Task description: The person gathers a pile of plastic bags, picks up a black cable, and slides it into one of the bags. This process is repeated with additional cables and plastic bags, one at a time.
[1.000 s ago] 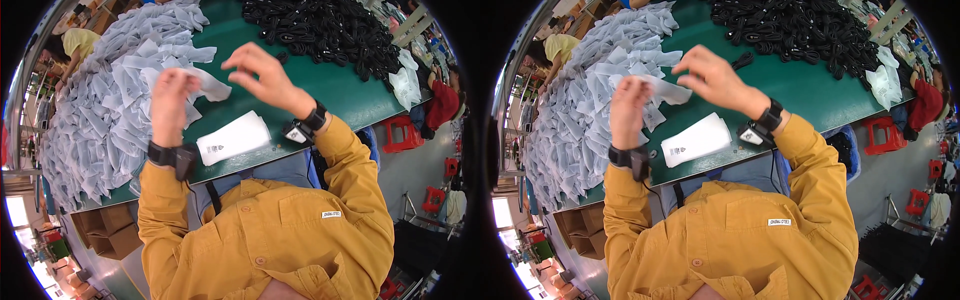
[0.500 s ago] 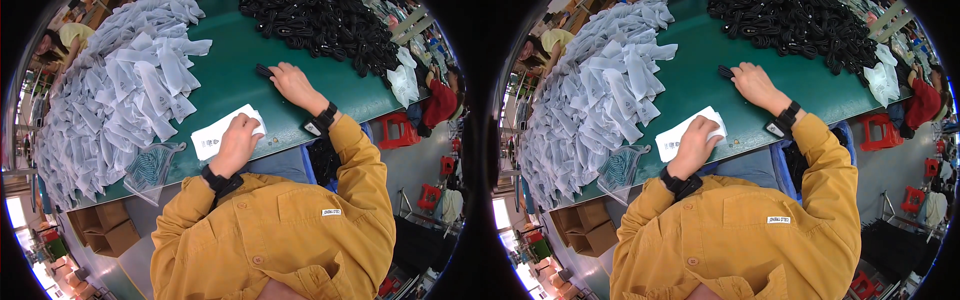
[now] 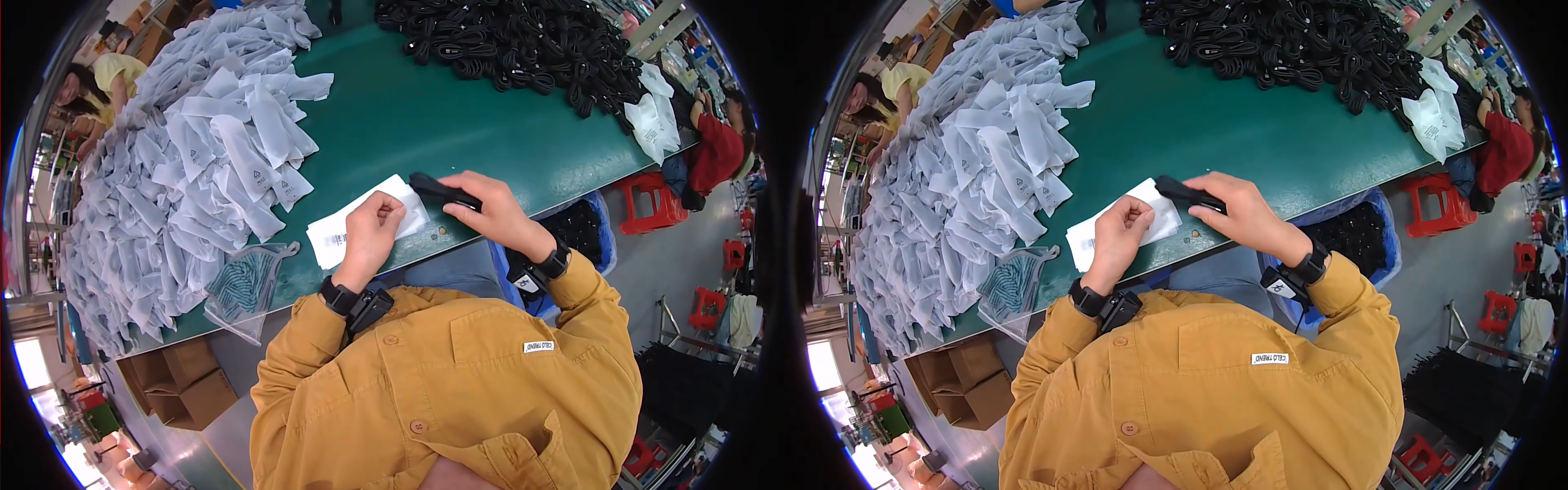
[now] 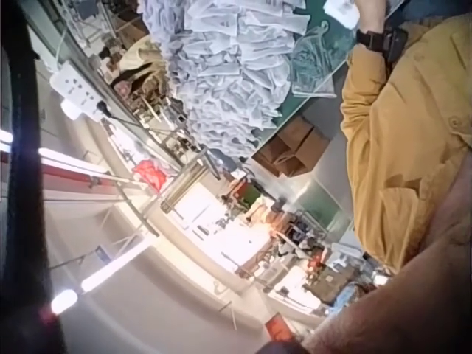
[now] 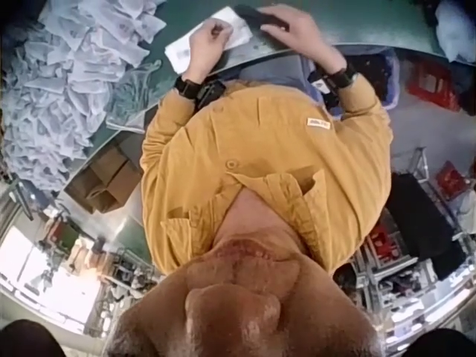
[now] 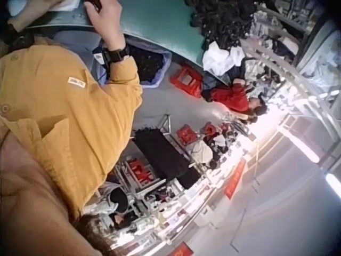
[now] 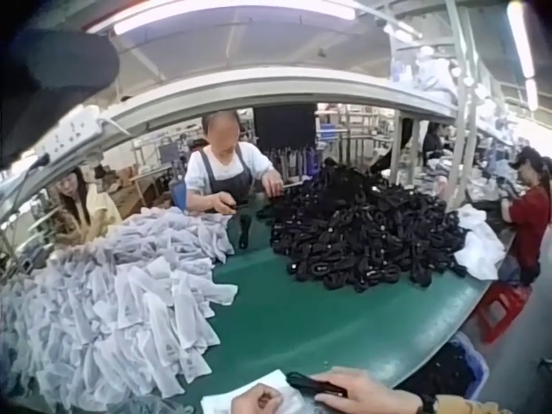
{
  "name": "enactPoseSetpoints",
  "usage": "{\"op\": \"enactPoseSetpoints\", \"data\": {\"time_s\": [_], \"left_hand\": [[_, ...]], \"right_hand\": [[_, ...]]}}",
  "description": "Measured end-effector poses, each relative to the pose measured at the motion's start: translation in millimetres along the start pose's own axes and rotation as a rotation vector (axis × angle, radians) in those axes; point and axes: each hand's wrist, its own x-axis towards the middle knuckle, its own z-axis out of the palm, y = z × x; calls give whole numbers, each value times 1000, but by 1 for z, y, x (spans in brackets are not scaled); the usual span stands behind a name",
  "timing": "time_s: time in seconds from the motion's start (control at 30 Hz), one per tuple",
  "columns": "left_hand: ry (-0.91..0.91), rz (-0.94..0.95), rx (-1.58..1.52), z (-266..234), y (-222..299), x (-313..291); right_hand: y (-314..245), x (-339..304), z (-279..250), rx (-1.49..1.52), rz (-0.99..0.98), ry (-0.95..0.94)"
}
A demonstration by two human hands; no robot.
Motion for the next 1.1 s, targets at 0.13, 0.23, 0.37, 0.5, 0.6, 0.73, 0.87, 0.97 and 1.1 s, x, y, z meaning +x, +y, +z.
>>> {"op": "enactPoseSetpoints", "data": {"time_s": [0.13, 0.23, 0.37, 0.5, 0.6, 0.73, 0.87, 0.97, 1.1], "left_hand": [[42, 40, -54, 0, 0, 0], [67, 165, 0, 1, 9, -3], [91, 500, 342, -6, 9, -5], [-40, 137, 308, -9, 5, -9], [22, 54, 96, -11, 8, -12], [72, 248, 14, -7, 7, -12], [37, 573, 203, -9, 21, -14], [44, 602, 246, -10, 29, -14], [68, 529, 208, -19, 34, -7]], "right_hand": [[-9, -2, -9, -201, -62, -120], [-8, -3, -10, -249, -78, -152], [0, 1, -7, -72, 18, -180], [-7, 1, -5, -66, 77, -94], [-11, -1, -3, -138, 10, -157], [-8, 0, -1, -283, -127, -179], [2, 3, 6, 114, 87, -237], [1, 6, 11, 309, 314, -206], [-8, 16, 13, 166, 25, -90]]}}
